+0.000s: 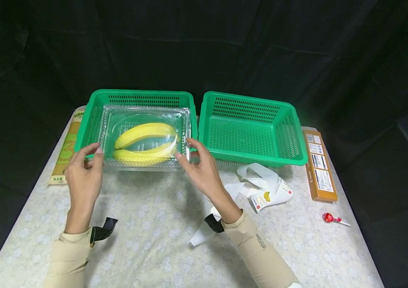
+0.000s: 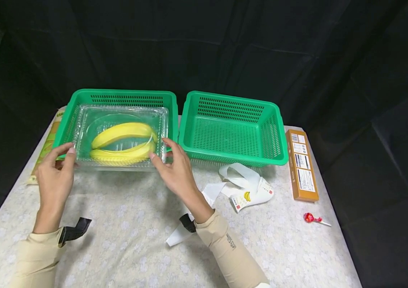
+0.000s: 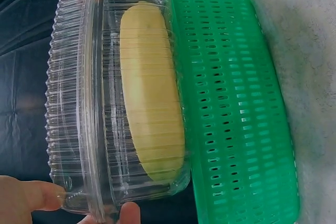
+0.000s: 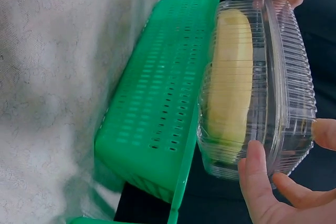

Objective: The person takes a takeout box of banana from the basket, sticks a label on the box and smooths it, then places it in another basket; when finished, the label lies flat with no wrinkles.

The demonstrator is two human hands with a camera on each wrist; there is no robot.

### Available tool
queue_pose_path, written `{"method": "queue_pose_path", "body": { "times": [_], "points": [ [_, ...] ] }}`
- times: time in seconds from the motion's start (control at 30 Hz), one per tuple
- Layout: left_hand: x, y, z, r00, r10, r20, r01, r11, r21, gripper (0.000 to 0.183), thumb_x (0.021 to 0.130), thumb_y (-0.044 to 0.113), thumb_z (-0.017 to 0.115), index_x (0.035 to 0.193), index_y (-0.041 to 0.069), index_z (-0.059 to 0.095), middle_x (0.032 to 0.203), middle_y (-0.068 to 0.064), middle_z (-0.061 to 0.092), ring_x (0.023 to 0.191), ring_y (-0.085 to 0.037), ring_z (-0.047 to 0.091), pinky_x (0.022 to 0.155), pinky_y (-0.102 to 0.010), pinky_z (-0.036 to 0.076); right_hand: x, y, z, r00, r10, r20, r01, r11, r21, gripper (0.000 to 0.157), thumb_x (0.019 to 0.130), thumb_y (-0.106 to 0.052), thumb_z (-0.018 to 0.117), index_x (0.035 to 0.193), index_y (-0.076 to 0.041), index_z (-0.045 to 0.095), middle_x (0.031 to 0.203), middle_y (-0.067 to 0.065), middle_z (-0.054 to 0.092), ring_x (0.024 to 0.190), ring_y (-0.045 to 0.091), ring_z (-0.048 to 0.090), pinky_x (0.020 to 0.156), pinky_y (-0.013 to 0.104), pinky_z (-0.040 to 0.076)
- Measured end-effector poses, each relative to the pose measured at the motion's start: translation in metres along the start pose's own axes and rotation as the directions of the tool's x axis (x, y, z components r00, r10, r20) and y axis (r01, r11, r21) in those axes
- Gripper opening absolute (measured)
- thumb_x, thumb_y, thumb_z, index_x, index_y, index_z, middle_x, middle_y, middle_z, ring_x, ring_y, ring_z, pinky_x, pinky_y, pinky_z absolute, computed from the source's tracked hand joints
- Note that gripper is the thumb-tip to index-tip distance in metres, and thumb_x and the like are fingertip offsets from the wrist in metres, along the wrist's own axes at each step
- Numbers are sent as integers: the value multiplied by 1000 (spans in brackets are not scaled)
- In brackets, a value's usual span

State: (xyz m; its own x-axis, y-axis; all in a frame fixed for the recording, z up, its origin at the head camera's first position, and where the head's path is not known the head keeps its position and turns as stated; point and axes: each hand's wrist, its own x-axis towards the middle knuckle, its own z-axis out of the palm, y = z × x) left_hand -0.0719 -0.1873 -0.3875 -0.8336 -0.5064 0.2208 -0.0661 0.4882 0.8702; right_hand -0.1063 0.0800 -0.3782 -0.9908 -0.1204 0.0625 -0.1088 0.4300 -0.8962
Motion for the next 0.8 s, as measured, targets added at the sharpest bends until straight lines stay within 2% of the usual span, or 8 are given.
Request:
{"method": "queue_pose_path", "body": {
  "times": [0.37, 0.8],
  "points": [
    [3, 2, -4, 1000, -5, 24, 4, 1000, 21, 35, 99, 30, 58, 127, 13, 70, 117, -13, 71, 74, 13, 52, 66, -9, 42, -6, 0, 0, 1000, -29, -8, 29, 999, 34, 56, 93, -31, 72, 144, -18, 52, 139, 6, 58, 112, 23, 62, 88, 38, 57],
    [-19, 1, -10, 997, 76, 29, -76, 997, 20, 33, 99, 23, 61, 124, 4, 70, 109, -16, 72, 73, 16, 51, 80, -4, 41, -31, 1, -12, 1000, -28, 3, 27, 998, 50, 56, 92, -28, 74, 143, -20, 52, 141, 3, 57, 114, 22, 63, 84, 37, 58]
  ]
}}
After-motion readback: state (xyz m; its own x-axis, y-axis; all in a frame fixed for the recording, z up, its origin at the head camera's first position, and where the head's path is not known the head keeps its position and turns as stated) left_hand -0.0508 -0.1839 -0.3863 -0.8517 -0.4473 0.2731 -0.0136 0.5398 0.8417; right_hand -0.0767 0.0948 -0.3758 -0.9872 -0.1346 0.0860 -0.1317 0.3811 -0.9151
